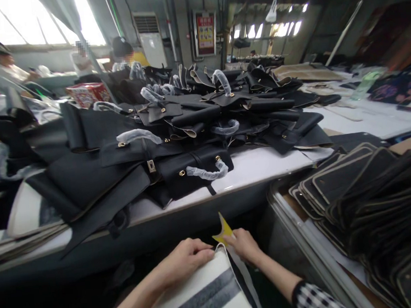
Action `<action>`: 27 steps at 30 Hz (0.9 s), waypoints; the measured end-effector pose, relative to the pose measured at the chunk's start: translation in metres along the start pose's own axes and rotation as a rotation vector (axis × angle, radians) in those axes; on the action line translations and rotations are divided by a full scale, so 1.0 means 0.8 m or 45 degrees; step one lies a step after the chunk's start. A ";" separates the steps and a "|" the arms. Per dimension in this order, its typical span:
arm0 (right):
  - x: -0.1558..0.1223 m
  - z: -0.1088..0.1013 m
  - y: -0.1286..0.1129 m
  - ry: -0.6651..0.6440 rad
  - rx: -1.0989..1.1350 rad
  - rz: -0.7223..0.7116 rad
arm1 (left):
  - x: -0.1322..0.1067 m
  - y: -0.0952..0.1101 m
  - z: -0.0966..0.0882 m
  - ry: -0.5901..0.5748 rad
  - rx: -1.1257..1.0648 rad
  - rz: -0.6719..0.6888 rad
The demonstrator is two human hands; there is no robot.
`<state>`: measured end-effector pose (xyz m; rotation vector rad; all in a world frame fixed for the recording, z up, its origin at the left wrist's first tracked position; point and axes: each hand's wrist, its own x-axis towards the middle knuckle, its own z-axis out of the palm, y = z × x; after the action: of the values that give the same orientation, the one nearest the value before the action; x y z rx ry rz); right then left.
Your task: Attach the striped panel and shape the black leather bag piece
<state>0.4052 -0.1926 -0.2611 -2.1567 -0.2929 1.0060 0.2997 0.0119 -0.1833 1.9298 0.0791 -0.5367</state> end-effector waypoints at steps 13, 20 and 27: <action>-0.044 -0.091 -0.033 -0.151 -0.531 -0.378 | 0.004 0.005 0.010 0.243 -0.056 -0.148; -0.020 -0.082 -0.101 0.161 -1.161 -0.817 | 0.003 0.011 0.012 0.306 -0.071 -0.161; -0.009 -0.075 -0.119 0.082 -1.395 -1.075 | -0.001 0.019 0.010 0.276 -0.021 -0.022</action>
<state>0.4537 -0.1598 -0.1644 -2.4812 -1.8718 0.2405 0.3009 -0.0015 -0.1727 1.9665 0.2385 -0.3354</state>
